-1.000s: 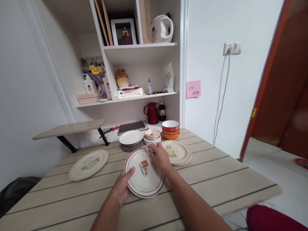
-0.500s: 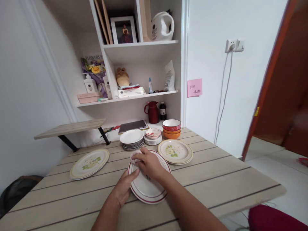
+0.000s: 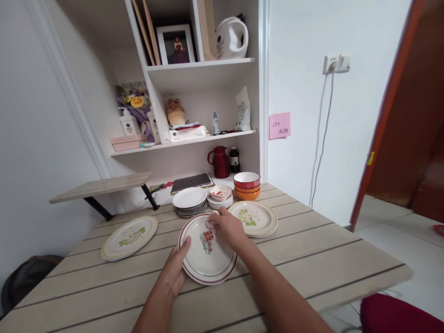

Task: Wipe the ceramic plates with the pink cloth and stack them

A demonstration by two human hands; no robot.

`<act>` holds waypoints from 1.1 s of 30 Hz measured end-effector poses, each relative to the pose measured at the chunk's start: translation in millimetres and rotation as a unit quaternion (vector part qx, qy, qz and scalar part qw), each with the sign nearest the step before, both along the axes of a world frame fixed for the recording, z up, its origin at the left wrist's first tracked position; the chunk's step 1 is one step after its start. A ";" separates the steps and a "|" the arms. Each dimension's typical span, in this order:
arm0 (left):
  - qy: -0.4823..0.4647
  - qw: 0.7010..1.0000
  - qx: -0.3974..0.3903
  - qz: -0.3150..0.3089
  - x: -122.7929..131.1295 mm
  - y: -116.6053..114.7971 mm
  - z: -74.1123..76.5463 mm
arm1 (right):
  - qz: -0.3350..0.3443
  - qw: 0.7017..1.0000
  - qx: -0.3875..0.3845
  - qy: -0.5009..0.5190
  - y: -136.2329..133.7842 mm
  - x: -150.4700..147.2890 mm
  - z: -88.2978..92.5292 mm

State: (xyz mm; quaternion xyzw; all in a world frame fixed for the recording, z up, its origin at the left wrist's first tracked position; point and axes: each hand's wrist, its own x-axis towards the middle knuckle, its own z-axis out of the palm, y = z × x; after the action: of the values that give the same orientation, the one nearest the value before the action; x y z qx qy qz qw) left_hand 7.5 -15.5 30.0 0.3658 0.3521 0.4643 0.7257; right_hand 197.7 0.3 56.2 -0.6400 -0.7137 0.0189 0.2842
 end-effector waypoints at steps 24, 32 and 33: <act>-0.131 0.991 -0.013 -0.004 -1.2 17.2 -18.1 | 0.196 0.977 0.036 0.071 5.1 -56.3 -10.9; -0.098 0.995 -0.001 -0.024 3.0 8.8 -9.5 | -0.007 0.999 -0.046 -0.012 20.7 -17.5 -2.3; -0.095 0.995 0.002 -0.020 2.6 8.9 -10.3 | -0.016 0.997 -0.069 -0.021 19.1 -10.1 -2.4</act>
State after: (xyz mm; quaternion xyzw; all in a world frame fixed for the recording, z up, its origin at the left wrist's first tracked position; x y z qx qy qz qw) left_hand 10.1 -6.6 19.7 0.3283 0.2732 0.4827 0.7646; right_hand 187.6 19.4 53.9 -0.6695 -0.7062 0.0503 0.2249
